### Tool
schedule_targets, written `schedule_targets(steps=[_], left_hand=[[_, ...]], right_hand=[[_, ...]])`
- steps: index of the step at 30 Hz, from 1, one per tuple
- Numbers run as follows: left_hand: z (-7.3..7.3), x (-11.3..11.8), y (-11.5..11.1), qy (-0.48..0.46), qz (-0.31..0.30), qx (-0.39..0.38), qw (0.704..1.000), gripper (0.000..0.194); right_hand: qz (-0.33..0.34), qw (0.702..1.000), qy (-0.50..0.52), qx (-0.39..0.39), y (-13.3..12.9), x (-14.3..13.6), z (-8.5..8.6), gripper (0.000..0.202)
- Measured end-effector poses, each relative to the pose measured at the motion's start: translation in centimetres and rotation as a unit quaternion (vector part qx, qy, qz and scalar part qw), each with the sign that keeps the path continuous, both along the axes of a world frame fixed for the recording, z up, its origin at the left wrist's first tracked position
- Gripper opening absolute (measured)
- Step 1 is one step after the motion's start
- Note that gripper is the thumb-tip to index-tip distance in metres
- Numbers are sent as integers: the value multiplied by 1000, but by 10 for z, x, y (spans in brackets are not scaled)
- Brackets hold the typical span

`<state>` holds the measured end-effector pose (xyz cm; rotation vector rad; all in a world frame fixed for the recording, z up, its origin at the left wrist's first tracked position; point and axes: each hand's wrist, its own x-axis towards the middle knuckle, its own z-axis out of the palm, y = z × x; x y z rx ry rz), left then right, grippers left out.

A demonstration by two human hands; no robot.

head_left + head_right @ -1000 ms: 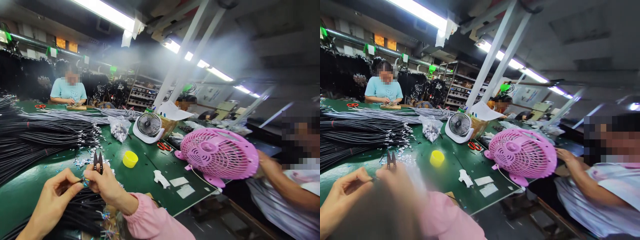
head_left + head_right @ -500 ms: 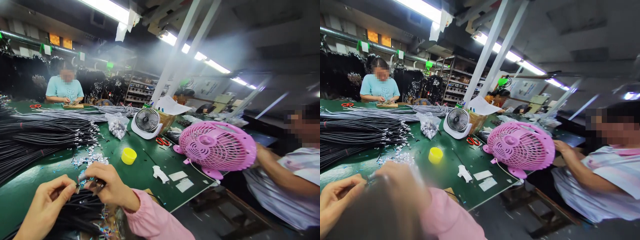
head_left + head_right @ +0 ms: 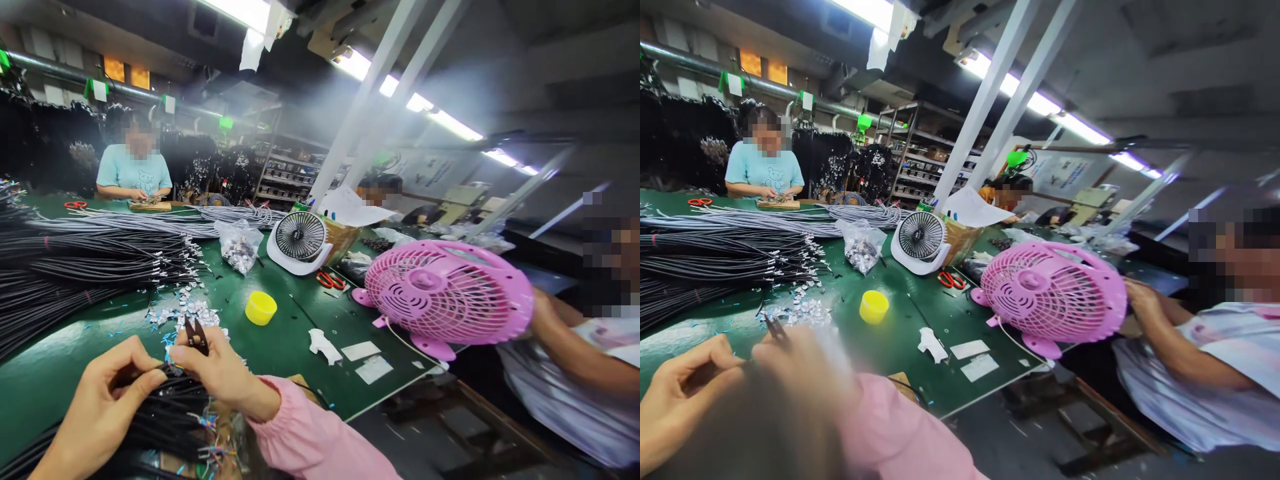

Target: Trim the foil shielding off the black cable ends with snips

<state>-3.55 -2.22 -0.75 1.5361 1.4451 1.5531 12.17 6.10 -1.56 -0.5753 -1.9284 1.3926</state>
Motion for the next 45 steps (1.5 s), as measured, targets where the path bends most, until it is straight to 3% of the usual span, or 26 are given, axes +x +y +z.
schedule_targets(steps=[4,8,14,16,19,21,23,25,30,34,37,41,45], left_hand=[[10,3,0,60,-15,43,997,25],[22,5,3,123,-40,61,990,38],[18,0,-3,141,-21,65,988,40],[14,-2,-4,133,-11,49,990,42],[13,-3,-3,118,-5,28,993,47],[16,-1,-1,111,-18,14,994,49],[20,2,0,101,-35,6,994,50],[22,6,-2,81,-34,-10,996,45],[21,18,-12,-1,41,-55,998,31],[18,19,-14,-9,65,-28,997,42],[16,18,-14,-14,91,-6,996,45],[13,19,-15,-17,138,10,990,32],[11,23,-17,-12,144,20,989,19]], right_hand=[[-25,999,5,34,-8,-1,4,42],[-45,993,12,105,-8,2,16,37],[-177,977,51,105,4,6,26,32],[-144,969,51,195,4,7,22,26],[-27,945,47,323,1,7,15,10],[19,967,45,250,-1,6,13,12],[39,996,28,69,-4,3,12,27],[36,997,9,-67,-7,1,12,37],[-60,983,5,-172,-8,-4,15,33],[-136,954,134,-233,6,3,27,34],[-191,952,177,-159,11,8,35,31],[-144,986,80,-3,-1,6,30,16],[-152,982,51,99,-11,3,18,16]])
